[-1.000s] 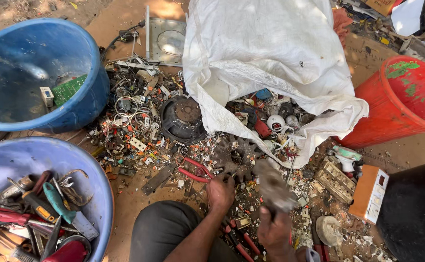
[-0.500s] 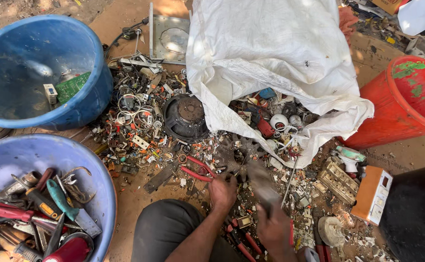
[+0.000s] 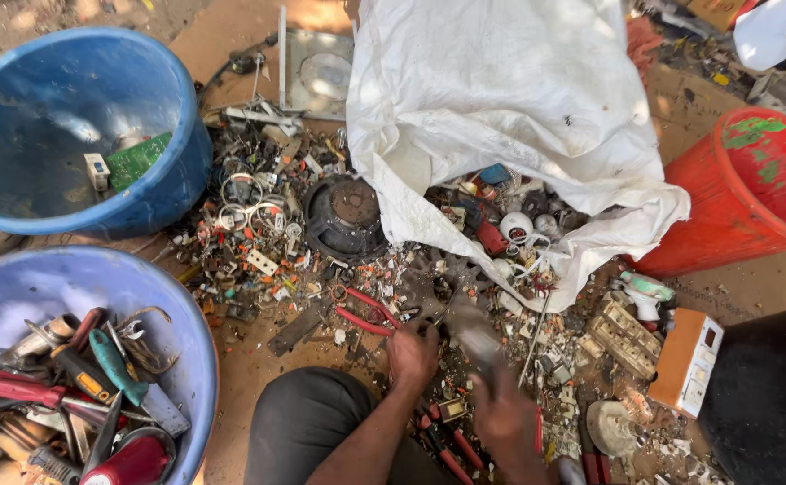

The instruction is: The person sits on the ground and uses a hammer and pliers to dismantle small electronic components. They repeatedly strike parts to break them apart and use pliers to pull out wires and separate pieces. The work is performed over a pile of debris with several buckets nearby.

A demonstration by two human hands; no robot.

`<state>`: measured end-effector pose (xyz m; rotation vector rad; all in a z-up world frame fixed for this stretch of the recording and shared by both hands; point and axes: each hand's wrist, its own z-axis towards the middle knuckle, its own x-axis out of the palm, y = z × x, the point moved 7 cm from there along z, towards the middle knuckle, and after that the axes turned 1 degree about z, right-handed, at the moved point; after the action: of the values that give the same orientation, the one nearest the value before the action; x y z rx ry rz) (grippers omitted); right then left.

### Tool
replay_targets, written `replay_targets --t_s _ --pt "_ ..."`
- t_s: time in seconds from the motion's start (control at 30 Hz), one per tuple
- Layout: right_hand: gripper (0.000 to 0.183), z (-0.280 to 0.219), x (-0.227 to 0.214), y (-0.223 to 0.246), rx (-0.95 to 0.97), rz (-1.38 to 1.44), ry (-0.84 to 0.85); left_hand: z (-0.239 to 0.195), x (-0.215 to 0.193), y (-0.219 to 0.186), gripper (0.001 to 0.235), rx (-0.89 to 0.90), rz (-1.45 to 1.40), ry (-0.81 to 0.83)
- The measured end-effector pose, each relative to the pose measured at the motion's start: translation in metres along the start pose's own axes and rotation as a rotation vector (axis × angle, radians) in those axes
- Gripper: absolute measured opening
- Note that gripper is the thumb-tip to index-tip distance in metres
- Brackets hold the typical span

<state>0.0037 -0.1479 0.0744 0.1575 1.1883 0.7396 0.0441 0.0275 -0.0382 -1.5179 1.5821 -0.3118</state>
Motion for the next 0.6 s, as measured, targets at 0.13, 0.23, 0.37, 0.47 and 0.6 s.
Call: replay_targets --t_s 0.13,0.23,0.37,0.47,0.6 --pt "0.052 0.016 0.025 -0.026 0.329 -0.168 0.251 0.006 -0.014 -0.028 0.033 0.224 -0.074 -0.133" --pt "0.041 -0.003 0.004 -0.017 0.214 0.02 -0.042 0.002 -0.007 -0.003 0.028 0.05 -0.057 -0.063" --pt "0.036 -0.008 -0.003 -0.02 0.129 0.3 -0.205 0.009 0.006 0.002 0.028 0.024 -0.009 0.012" --pt "0.04 -0.01 0.024 -0.028 0.334 0.055 0.206 0.01 0.008 0.009 0.031 0.062 -0.029 -0.038" --pt "0.049 -0.006 0.032 -0.047 0.643 -0.104 0.461 0.017 -0.006 -0.019 0.033 0.316 -0.046 -0.253"
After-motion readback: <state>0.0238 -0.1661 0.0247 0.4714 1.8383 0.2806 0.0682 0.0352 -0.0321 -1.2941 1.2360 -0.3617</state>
